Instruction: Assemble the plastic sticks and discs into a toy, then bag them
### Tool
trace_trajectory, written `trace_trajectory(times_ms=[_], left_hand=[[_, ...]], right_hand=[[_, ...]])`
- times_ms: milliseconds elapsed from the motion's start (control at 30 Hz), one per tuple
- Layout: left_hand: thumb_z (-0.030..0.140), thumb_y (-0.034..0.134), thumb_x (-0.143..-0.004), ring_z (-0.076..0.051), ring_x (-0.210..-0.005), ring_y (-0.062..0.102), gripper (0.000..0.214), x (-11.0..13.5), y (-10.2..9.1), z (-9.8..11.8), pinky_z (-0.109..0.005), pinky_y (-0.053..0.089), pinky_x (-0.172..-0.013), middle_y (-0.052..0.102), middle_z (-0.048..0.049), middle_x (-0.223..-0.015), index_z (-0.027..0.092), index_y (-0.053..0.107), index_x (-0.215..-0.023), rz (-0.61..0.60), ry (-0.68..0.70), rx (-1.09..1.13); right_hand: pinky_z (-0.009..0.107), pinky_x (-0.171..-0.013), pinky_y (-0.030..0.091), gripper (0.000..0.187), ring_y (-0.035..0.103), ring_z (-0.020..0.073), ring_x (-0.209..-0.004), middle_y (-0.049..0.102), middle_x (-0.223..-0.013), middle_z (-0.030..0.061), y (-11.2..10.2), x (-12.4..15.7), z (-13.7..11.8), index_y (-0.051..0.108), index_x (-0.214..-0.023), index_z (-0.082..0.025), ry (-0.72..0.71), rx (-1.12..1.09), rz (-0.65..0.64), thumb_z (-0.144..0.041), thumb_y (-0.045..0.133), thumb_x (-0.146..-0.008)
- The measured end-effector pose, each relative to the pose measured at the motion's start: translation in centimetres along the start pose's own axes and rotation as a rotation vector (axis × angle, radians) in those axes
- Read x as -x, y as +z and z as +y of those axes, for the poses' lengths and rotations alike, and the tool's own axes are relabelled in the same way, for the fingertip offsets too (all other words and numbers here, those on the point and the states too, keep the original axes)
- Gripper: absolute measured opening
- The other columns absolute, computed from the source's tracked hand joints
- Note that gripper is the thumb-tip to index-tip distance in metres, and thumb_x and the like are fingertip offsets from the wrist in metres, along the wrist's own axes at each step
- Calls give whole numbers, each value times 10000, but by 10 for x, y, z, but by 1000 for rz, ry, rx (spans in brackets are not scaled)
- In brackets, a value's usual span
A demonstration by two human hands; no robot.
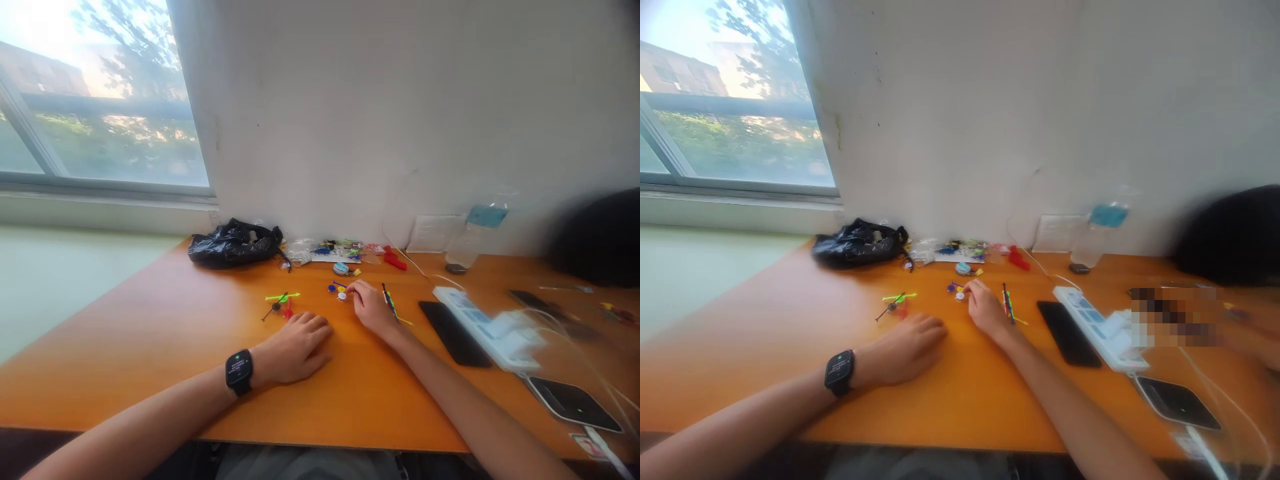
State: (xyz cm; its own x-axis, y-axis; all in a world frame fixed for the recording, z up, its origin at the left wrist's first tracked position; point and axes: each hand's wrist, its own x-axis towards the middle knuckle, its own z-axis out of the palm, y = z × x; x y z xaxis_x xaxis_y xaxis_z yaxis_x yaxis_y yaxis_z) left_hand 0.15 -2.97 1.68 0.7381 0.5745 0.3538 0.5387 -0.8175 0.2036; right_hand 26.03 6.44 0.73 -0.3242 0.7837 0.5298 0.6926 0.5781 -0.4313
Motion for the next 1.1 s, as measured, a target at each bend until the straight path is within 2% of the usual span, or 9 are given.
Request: trace_trajectory(times_ms=[200,367,467,567,733,867,967,1100], left_hand=[[471,568,-1014,-310,-1108,572,318,2,-1,-1,-461,445,-963,632,-98,-1251,235,579,-1227,14,-109,-56],[501,578,-1006,-329,-1111,578,362,3,-1,-4,-493,453,-964,635,-108,-1238,241,585,-1258,29,-198,-92],[495,600,-994,-338,-1140,573,387,3,1,-8,-513,460,-998,635,-115,-1262,242,588,-1286,55,-215,-70],[493,601,-996,-345,-1235,550,438,3,5,-17,-529,452,-1080,606,-135,-1375,222,583,-1339,68,-184,-6],[571,546,-1018,-363,-1478,414,607,4,13,-32,-543,368,-1225,485,-162,-1584,205,500,-1500,3,-150,64],[623,499,-1021,-380,-1530,366,692,4,14,-34,-561,334,-1254,426,-166,-1643,190,444,-1559,-42,-187,71],[645,526,-997,-398,-1538,357,798,4,14,-33,-568,339,-1252,379,-203,-1664,151,367,-1603,-57,-240,92],[635,575,-970,-388,-1554,334,902,2,16,-35,-547,327,-1262,313,-212,-1692,152,237,-1651,-27,-253,129]], right_hand=[[354,-883,518,304,691,255,-982,731,-1053,119,4,-1,1,707,-1025,-174,-18,-8,-14,-58,438,-943],[375,-876,521,313,697,274,-978,746,-1044,127,3,-1,-2,726,-1004,-162,-13,5,-38,-32,452,-927],[374,-868,522,311,696,271,-961,749,-1024,125,3,-1,-3,733,-987,-162,-9,0,-39,-29,460,-922],[370,-862,522,315,696,266,-950,749,-1019,127,2,-1,-2,737,-982,-159,-3,-2,-42,-23,461,-914],[373,-879,521,317,699,269,-971,749,-1039,128,2,-1,-1,733,-995,-158,-2,3,-65,-12,466,-907],[370,-892,520,323,702,261,-975,756,-1024,116,3,-1,-2,730,-975,-166,-4,-26,-72,-1,461,-907],[368,-884,521,317,702,254,-962,762,-1002,100,3,0,-5,732,-962,-178,-21,-71,-87,-10,469,-909],[354,-868,512,306,695,244,-951,756,-999,86,3,2,-11,730,-954,-195,-89,-94,-118,-22,482,-905]])
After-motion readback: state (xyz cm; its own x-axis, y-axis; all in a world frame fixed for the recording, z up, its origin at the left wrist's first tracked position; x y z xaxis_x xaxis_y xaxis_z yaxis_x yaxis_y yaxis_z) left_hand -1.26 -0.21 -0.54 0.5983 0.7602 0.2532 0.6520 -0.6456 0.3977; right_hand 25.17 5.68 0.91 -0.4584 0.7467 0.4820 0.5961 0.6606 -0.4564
